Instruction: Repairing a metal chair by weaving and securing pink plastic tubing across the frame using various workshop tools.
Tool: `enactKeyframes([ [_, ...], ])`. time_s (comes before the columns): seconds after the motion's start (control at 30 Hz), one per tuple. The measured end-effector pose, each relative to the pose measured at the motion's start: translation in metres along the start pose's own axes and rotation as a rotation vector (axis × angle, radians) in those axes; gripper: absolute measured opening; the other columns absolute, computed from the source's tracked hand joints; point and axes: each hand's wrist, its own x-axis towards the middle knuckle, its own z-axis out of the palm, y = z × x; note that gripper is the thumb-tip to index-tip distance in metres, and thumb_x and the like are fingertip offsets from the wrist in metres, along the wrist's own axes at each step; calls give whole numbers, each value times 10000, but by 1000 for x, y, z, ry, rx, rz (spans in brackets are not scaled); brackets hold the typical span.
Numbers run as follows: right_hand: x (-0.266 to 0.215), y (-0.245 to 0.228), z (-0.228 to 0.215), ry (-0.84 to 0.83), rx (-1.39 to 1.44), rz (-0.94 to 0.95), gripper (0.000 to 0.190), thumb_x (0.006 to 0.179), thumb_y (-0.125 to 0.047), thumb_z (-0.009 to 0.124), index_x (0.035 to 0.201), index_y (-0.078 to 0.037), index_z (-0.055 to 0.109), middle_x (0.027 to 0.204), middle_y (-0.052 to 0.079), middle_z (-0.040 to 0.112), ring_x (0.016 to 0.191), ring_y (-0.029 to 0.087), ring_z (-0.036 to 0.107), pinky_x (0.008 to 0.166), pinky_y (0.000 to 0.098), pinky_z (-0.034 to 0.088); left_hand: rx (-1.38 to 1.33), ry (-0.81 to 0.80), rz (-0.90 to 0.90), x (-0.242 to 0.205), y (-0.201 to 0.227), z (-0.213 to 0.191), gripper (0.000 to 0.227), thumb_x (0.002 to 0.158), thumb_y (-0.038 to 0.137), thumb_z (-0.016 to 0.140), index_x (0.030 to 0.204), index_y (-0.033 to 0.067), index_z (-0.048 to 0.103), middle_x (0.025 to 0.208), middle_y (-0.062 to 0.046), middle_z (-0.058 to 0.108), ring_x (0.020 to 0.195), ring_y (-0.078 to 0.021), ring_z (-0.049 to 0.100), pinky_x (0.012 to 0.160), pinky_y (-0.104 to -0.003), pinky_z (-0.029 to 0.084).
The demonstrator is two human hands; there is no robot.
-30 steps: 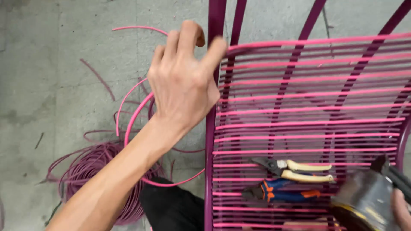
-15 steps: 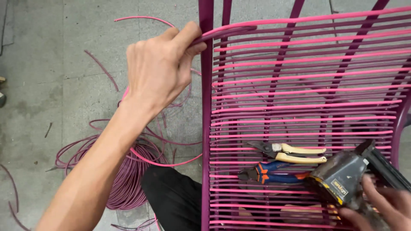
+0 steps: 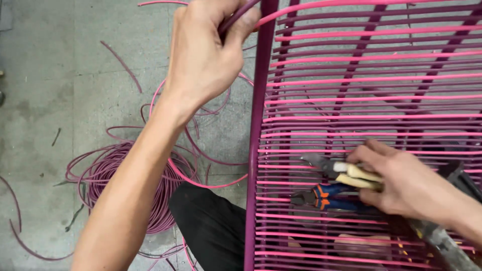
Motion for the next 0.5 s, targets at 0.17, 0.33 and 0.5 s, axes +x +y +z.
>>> enactKeyframes([
  [0.17, 3, -2, -3, 240, 365, -120, 399, 710, -104, 822, 1022, -112, 573, 956, 57, 619, 821, 215, 642, 689, 351, 551, -78, 36, 22, 1, -12, 17, 164, 979, 68, 727, 881, -40, 652, 632, -140, 563, 553, -256, 502, 545, -385, 384],
  [0.33, 14, -72, -36, 335, 796, -43, 299, 1016, -146, 579, 1311, -96, 581, 757, 83, 601, 542, 163, 513, 452, 315, 433, -75, 89, 21, 5, -13, 23, 201, 895, 141, 816, 855, 7, 673, 694, -74, 680, 609, -151, 644, 590, -328, 482],
  [0.5, 49, -120, -49, 288, 950, -44, 278, 1055, -172, 514, 1310, -78, 570, 835, 58, 648, 602, 138, 592, 480, 292, 472, -127, 67, -152, 7, -10, 23, 141, 844, 169, 761, 820, 42, 705, 647, -49, 687, 559, -137, 658, 548, -320, 484],
])
